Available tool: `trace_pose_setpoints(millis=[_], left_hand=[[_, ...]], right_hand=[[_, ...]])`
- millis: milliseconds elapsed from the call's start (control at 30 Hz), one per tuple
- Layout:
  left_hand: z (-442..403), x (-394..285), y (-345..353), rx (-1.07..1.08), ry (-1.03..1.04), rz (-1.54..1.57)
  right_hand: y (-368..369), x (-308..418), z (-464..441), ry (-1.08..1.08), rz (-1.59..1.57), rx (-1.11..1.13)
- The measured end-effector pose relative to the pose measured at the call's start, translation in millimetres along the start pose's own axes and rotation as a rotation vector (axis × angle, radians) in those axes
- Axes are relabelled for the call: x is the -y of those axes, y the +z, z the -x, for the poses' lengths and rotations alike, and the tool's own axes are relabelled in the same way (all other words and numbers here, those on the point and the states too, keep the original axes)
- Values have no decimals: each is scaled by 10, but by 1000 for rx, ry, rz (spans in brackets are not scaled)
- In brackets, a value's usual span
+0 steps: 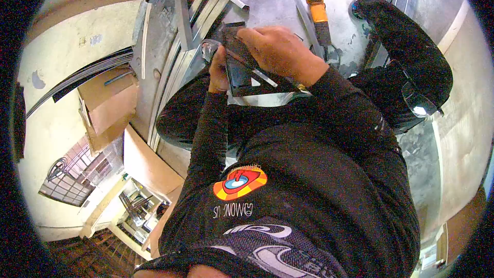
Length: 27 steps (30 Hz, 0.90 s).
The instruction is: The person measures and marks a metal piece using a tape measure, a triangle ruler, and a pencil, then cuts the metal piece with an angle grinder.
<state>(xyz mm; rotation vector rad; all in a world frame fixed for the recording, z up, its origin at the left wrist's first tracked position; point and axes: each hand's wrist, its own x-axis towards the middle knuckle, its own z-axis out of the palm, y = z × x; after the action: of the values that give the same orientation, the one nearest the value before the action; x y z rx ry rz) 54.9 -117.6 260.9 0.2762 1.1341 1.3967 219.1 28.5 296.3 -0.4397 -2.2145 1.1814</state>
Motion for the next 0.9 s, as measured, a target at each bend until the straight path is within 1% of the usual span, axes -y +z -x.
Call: trace_pose_setpoints(millis=[67,133,167,233,367,433,533,567,633,667,733,800,867,900], left_hand=[[-1,-9,-17,14,-31,16],[-18,-37,63,6,76,-109],[-21,-55,88,5,74,-108],[-31,-84,117,64,72,-136],[-47,-28,28,73,57,-133],[-8,-49,16,53,-23,-38],[7,-24,30,10,8,-49],[-8,4,-3,9,8,-48],[-50,34,-33,37,52,-76],[-38,63,-36,35,51,-74],[-4,-8,132,-37,-9,8],[-24,9,75,-1,-1,-11],[-46,32,45,33,8,-30],[-58,21,79,49,40,-47]], right_hand=[[-53,21,1,9,23,62],[-118,63,-40,24,-20,48],[-130,74,-43,43,-65,32],[-112,56,-40,46,-61,33],[-84,30,-37,61,-94,5],[-60,39,-33,68,-90,6],[-11,9,-33,47,-76,-1],[-1,-4,-31,21,-69,-5],[0,5,-37,40,-73,7],[4,10,-41,59,-77,17],[22,21,-56,47,-85,-6],[33,12,-57,35,-91,-30],[53,-18,-54,14,-27,-32],[58,-30,-56,14,-28,-31]])
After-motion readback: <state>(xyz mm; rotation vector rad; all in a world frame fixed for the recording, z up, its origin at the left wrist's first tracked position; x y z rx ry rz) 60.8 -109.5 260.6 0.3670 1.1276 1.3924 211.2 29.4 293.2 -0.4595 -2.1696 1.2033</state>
